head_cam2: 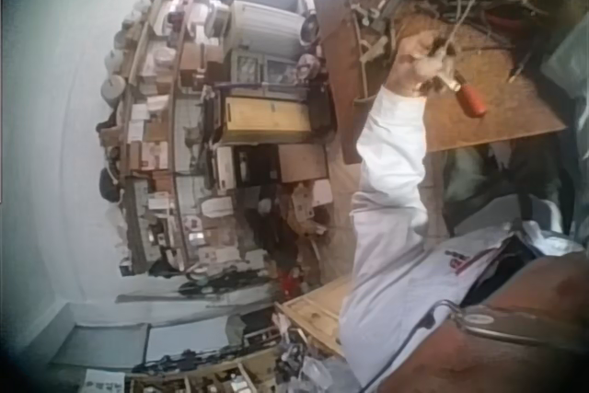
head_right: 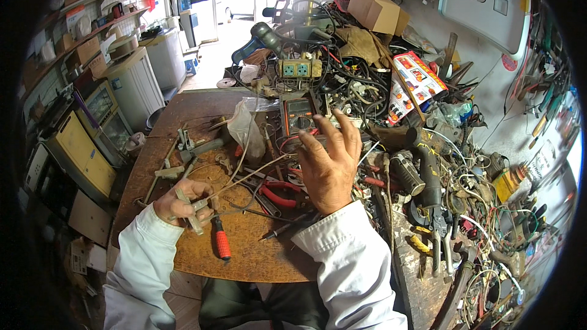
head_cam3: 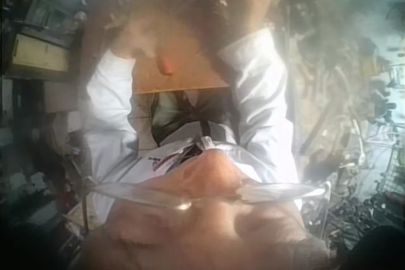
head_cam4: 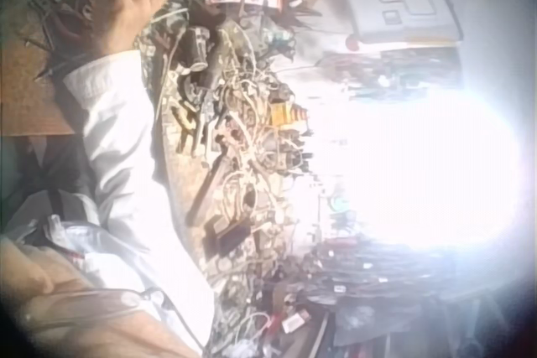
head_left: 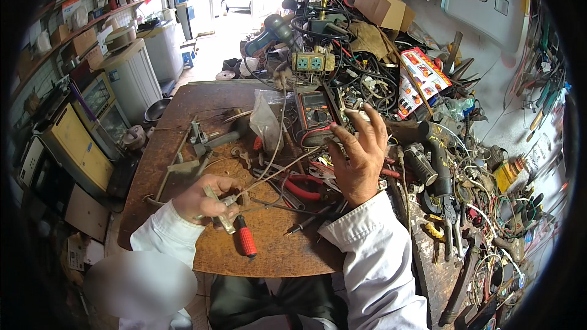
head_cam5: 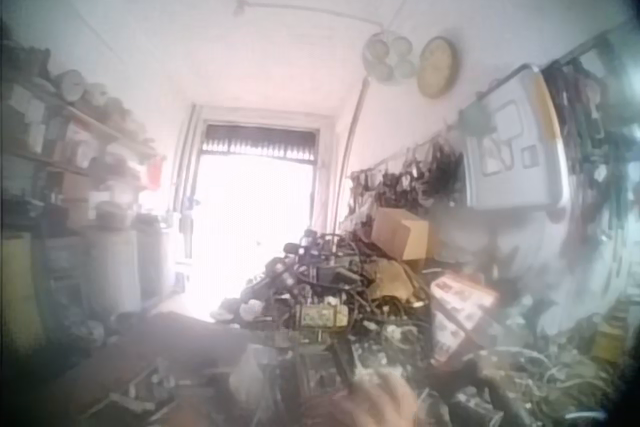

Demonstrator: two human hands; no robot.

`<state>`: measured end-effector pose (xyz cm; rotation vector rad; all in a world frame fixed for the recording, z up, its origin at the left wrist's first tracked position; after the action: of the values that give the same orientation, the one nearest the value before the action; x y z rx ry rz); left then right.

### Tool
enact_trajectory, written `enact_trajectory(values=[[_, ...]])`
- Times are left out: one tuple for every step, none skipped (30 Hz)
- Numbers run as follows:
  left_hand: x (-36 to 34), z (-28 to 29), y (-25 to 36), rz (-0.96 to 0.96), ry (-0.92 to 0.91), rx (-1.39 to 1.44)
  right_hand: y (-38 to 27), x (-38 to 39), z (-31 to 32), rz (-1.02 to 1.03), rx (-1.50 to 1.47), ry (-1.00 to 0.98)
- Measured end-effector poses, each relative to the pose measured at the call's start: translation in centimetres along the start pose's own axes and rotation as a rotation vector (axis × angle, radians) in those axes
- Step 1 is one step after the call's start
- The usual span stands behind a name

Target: The person uses pliers and a screwdriver to strip and adjust wires on a small electrical component at a cluttered workbench. They repeatedly strip wire ends, insert them into the component, and tighten connections, handling the component and tools throughout.

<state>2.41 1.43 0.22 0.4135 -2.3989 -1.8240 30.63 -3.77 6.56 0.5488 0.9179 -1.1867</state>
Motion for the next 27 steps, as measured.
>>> enact_trajectory(values=[[0.0, 0.0, -0.1, -0.021, -0.02, 0.076, 0.2, 0.1, 0.1, 0.033, 0.01, -0.026], [0.3, 0.3, -0.2, -0.008, -0.016, 0.15, 0.4, 0.1, 0.0, 0.066, 0.014, -0.051], [0.6, 0.7, -0.3, 0.003, -0.011, 0.225, 0.6, 0.0, -0.2, 0.098, -0.055, -0.052], [0.6, 0.7, -0.3, -0.014, -0.029, 0.249, 0.7, -0.2, -0.2, 0.11, -0.082, -0.075], [0.5, 0.7, -0.3, -0.03, -0.05, 0.276, 0.6, -0.2, 0.0, 0.117, -0.106, -0.1], [0.5, 0.8, -0.4, -0.047, -0.071, 0.302, 0.6, -0.3, 0.0, 0.124, -0.13, -0.125], [0.7, 1.0, -0.1, -0.033, -0.088, 0.353, 0.6, -0.2, -0.1, 0.139, -0.118, -0.137], [0.9, 0.9, 0.2, -0.021, -0.1, 0.399, 0.5, -0.2, -0.1, 0.159, -0.109, -0.144], [1.0, 0.6, 0.4, -0.087, -0.015, 0.305, 0.3, -0.2, -0.1, 0.18, -0.099, -0.152], [1.1, 0.7, 0.5, -0.08, -0.01, 0.279, 0.1, -0.2, 0.0, 0.2, -0.09, -0.159], [1.3, 1.1, 0.5, -0.074, -0.004, 0.257, 0.1, -0.1, -0.2, 0.216, -0.057, -0.165], [1.4, 1.3, 0.5, -0.067, 0.001, 0.235, 0.0, 0.0, -0.4, 0.232, -0.025, -0.171], [1.4, 1.2, 0.6, -0.061, 0.016, 0.224, -0.1, 0.2, -0.6, 0.247, 0.006, -0.176], [1.2, 1.0, 0.8, -0.054, 0.026, 0.215, -0.1, 0.2, -0.6, 0.263, 0.041, -0.182], [1.1, 0.9, 1.0, -0.048, 0.037, 0.205, -0.3, 0.3, -0.5, 0.307, 0.087, -0.226], [1.1, 1.0, 1.0, -0.024, 0.021, 0.186, -0.5, 0.4, -0.5, 0.325, 0.096, -0.253], [1.1, 1.2, 0.9, 0.0, 0.006, 0.168, -0.6, 0.6, -0.4, 0.343, 0.104, -0.28], [1.2, 1.3, 0.9, 0.024, -0.009, 0.15, -0.8, 0.7, -0.5, 0.362, 0.112, -0.308], [1.2, 1.3, 0.9, 0.033, -0.009, 0.138, -1.0, 0.9, -0.4, 0.374, 0.103, -0.336], [1.2, 1.3, 0.9, 0.037, -0.012, 0.126, -1.1, 0.9, -0.4, 0.384, 0.108, -0.336], [1.2, 1.2, 0.9, 0.042, -0.014, 0.115, -1.1, 0.9, -0.4, 0.395, 0.112, -0.337], [1.1, 1.1, 0.9, 0.029, -0.021, 0.119, -1.2, 1.0, -0.5, 0.405, 0.117, -0.337], [1.1, 1.0, 0.8, 0.015, -0.027, 0.123, -1.3, 1.1, -0.6, 0.412, 0.118, -0.36], [1.1, 0.9, 0.8, 0.002, -0.033, 0.128, -1.2, 1.2, -0.7, 0.418, 0.12, -0.382], [1.1, 0.8, 0.9, 0.011, -0.033, 0.128, -1.3, 1.3, -0.8, 0.425, 0.121, -0.404], [1.1, 0.6, 1.2, 0.017, -0.033, 0.128, -1.4, 1.2, -0.7, 0.433, 0.126, -0.414], [1.1, 0.5, 1.4, 0.023, -0.033, 0.128, -1.5, 1.2, -0.7, 0.44, 0.131, -0.425]])
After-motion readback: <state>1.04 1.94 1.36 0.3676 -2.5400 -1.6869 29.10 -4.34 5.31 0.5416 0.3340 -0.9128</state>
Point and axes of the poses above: each hand's wrist, its own x-axis away from the middle knuckle, its own z-axis out of the back of the hand, y = z × x, the point moved 4 cm from there along -x, towards the middle knuckle, and after that the axes turned 15 degrees about -y, right-handed, at the moved point
